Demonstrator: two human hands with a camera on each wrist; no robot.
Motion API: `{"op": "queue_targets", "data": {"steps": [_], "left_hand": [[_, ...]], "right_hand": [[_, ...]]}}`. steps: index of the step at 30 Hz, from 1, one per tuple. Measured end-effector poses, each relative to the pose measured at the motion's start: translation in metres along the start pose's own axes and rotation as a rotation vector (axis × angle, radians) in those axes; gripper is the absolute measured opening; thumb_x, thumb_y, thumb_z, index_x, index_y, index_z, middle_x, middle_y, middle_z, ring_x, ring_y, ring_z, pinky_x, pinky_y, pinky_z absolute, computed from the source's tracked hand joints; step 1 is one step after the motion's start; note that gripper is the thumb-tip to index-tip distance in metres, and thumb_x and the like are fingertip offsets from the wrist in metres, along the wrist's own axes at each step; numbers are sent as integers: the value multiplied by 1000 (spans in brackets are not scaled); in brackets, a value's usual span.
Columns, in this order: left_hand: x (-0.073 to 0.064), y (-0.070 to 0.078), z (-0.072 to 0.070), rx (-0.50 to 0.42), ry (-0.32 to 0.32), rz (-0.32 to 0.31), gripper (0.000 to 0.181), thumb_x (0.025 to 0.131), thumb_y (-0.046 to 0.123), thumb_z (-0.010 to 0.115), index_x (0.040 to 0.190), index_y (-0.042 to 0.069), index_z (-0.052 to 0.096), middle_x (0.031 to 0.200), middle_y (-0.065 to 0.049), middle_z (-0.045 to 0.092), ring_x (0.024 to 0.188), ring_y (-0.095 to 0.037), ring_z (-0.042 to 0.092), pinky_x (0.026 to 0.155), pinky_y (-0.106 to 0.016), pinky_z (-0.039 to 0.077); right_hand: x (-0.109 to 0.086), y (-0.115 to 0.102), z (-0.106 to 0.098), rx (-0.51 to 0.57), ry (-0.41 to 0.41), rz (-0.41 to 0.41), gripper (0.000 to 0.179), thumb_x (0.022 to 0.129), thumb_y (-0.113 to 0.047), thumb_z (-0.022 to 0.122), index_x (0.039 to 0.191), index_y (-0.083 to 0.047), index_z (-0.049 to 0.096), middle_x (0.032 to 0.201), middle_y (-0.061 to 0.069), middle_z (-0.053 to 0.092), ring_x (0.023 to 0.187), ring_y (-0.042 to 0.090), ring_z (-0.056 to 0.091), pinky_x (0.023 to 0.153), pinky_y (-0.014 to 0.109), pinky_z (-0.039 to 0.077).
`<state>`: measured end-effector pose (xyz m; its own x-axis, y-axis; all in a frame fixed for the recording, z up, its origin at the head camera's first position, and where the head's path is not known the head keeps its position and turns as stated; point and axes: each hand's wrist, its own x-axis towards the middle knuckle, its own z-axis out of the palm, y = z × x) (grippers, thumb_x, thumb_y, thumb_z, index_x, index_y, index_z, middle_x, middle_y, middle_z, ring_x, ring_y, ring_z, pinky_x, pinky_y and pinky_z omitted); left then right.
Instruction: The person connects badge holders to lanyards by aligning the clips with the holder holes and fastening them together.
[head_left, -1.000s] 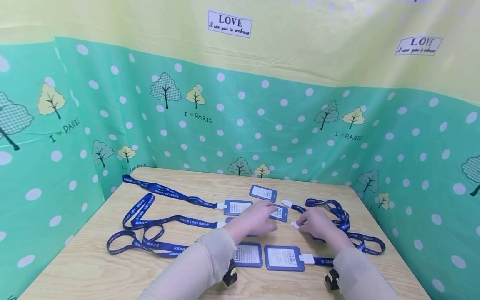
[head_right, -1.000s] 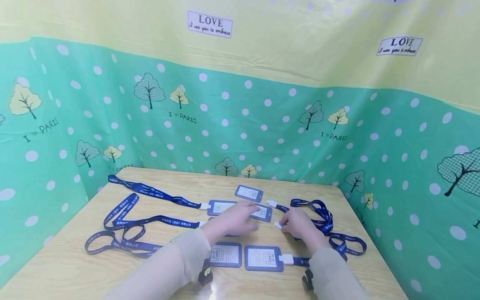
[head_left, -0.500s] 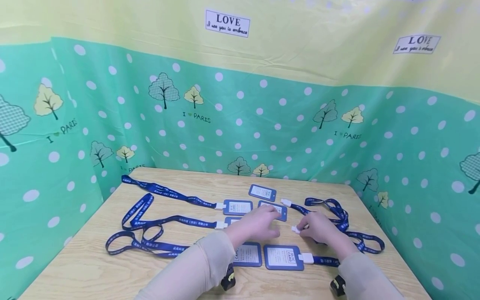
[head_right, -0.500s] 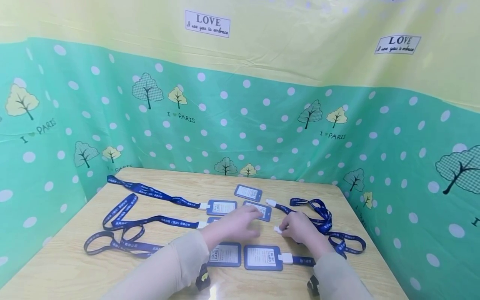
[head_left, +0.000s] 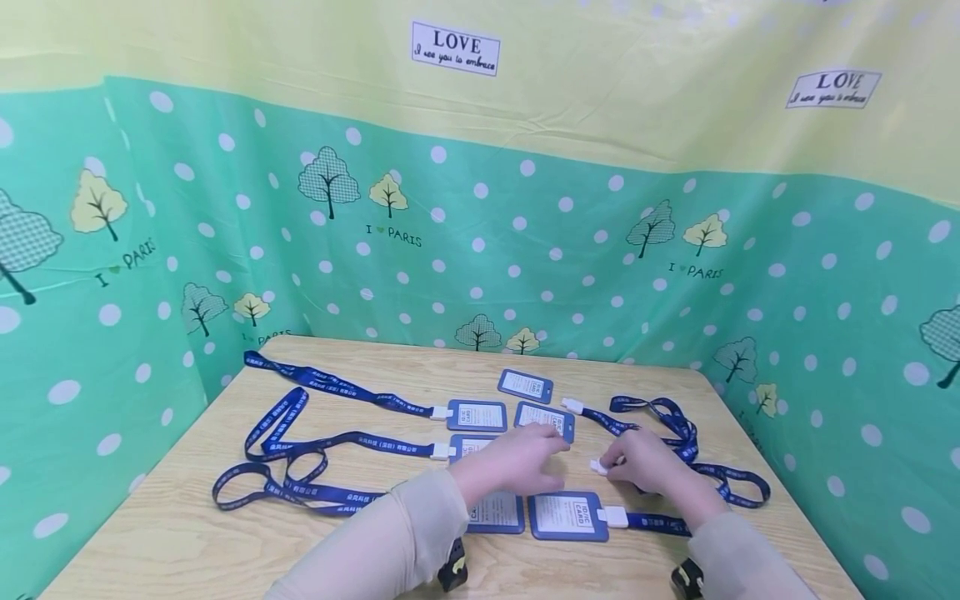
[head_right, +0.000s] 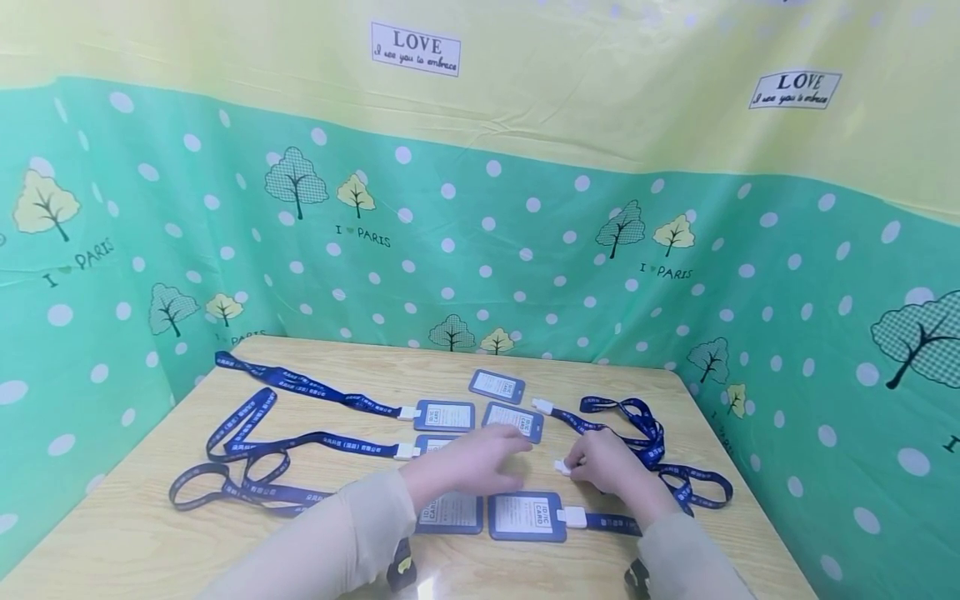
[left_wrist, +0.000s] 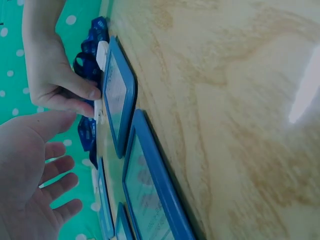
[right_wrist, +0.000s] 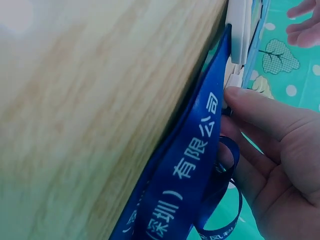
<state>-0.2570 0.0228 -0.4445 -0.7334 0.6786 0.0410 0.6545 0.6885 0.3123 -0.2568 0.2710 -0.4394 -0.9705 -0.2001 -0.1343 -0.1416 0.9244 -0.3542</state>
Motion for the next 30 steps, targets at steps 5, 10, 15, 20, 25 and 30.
{"op": "queue_targets", "data": {"steps": [5, 10, 15, 20, 25, 30], "left_hand": [[-2, 3, 1, 15, -13, 20, 62, 92, 48, 72, 148, 25, 54, 153, 4, 47, 140, -16, 44, 113, -36, 42], [-2, 6, 2, 31, -18, 36, 62, 92, 48, 73, 146, 25, 55, 152, 5, 49, 138, -14, 45, 112, -35, 42], [-1, 6, 2, 35, -23, 43, 62, 91, 48, 73, 146, 24, 55, 151, 5, 49, 138, -14, 45, 112, -34, 42], [3, 4, -2, 33, -10, 31, 63, 92, 47, 73, 147, 23, 55, 153, 1, 48, 141, -16, 43, 114, -36, 40], [9, 2, -6, 25, 15, 1, 63, 93, 44, 73, 148, 21, 54, 155, -1, 46, 142, -19, 41, 116, -39, 38], [15, -3, -9, 2, 32, -50, 68, 94, 43, 71, 153, 21, 46, 160, 0, 39, 145, -21, 38, 116, -40, 37]], "right_hand": [[-4, 2, -2, -20, 10, -7, 15, 83, -11, 84, 95, -19, 81, 103, 1, 74, 95, 18, 66, 84, 46, 58], [-6, 2, -2, -22, 12, -7, 16, 83, -10, 84, 95, -20, 82, 102, 0, 74, 89, 15, 64, 81, 43, 58], [-6, 1, -2, -22, 13, -13, 15, 83, -10, 84, 95, -20, 82, 102, 0, 74, 87, 14, 62, 80, 43, 58], [-5, 1, -1, -23, 14, -7, 15, 83, -10, 84, 94, -20, 82, 104, 0, 74, 90, 15, 62, 83, 45, 57], [-4, 1, 0, -22, 20, 1, 16, 82, -10, 84, 94, -20, 82, 103, 0, 74, 90, 15, 63, 81, 42, 57], [-4, 2, 1, -7, 24, 15, 16, 82, -9, 85, 93, -21, 82, 103, 0, 75, 92, 15, 65, 82, 43, 58]]}}
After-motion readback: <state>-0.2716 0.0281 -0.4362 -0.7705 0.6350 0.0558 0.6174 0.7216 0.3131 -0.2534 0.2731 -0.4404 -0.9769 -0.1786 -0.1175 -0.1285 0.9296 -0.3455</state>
